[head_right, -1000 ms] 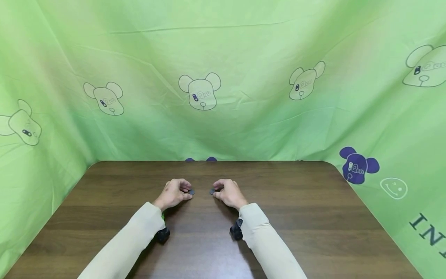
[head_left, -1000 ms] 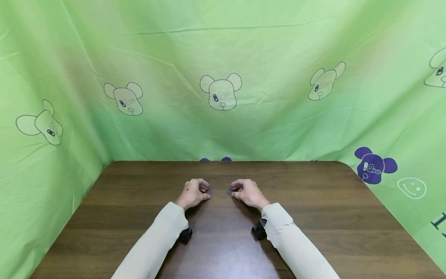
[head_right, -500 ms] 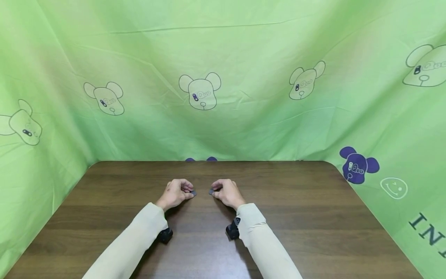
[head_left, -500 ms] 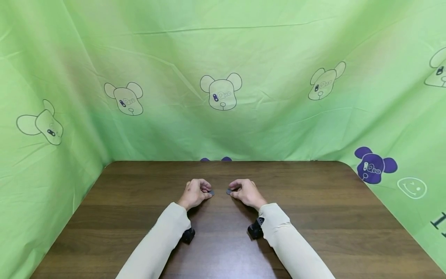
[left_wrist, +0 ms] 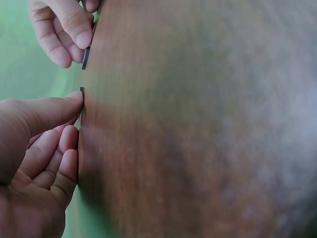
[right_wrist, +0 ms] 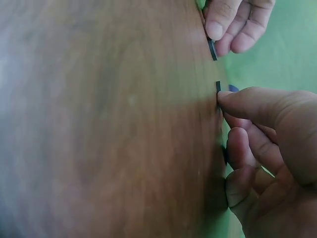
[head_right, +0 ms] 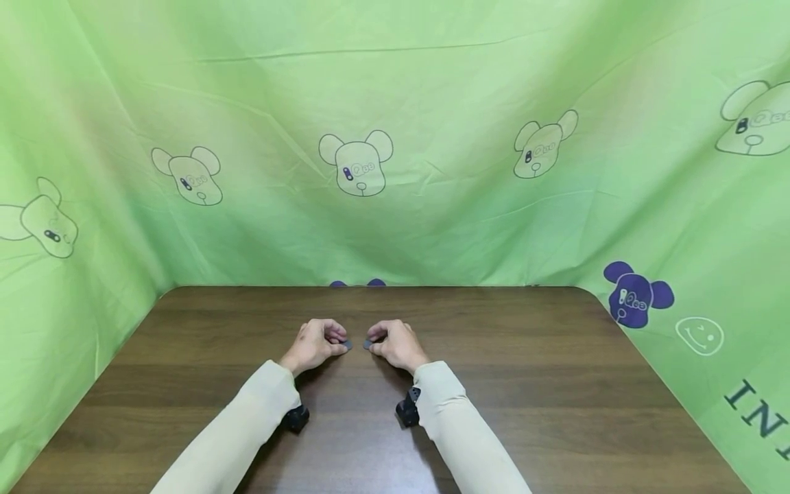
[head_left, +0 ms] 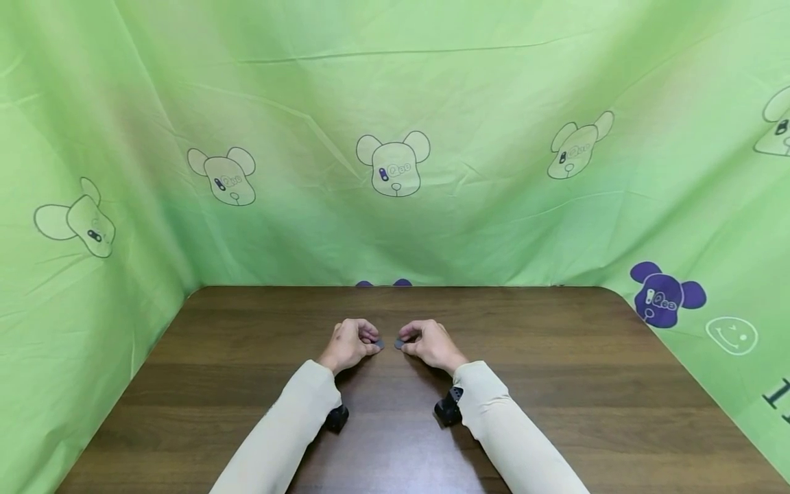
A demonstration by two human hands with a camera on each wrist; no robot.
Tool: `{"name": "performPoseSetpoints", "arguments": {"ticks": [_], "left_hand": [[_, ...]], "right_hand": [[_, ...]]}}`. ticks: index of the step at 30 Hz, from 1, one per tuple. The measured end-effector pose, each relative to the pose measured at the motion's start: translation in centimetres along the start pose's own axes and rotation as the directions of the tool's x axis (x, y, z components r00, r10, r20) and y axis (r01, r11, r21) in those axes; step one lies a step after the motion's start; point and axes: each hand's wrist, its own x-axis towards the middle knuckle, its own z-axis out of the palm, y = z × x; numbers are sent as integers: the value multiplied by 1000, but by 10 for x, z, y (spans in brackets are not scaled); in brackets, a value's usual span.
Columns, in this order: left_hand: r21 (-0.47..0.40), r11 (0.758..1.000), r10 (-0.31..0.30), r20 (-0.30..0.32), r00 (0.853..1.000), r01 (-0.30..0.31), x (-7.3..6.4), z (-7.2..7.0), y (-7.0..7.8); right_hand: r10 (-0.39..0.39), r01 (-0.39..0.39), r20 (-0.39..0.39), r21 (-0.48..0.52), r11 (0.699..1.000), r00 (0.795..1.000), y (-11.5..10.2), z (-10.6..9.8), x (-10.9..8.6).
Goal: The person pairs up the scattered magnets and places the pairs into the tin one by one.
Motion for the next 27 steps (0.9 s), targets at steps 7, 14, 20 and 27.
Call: {"name": "performPoseSetpoints", "arguments": {"ticks": [7, 14, 20, 27], "left_hand": [[1, 1000, -17, 1, 1000, 17, 3, 1, 0], [4, 1000, 4, 7, 1000, -4, 3, 2, 1], [9, 1000, -6, 4, 1000, 6, 3, 2, 2], [16, 1000, -6, 1, 1000, 6, 3, 2, 1]], "right_hand": [[-4, 4, 3, 4, 1000, 1000, -5, 2, 1], [-35, 34, 10, 12, 999, 999, -5, 5, 4], [-14, 14, 15, 9, 1000, 1000, -6, 6, 5], [2, -2, 1, 15, 1000, 1000, -7, 9, 4]]}}
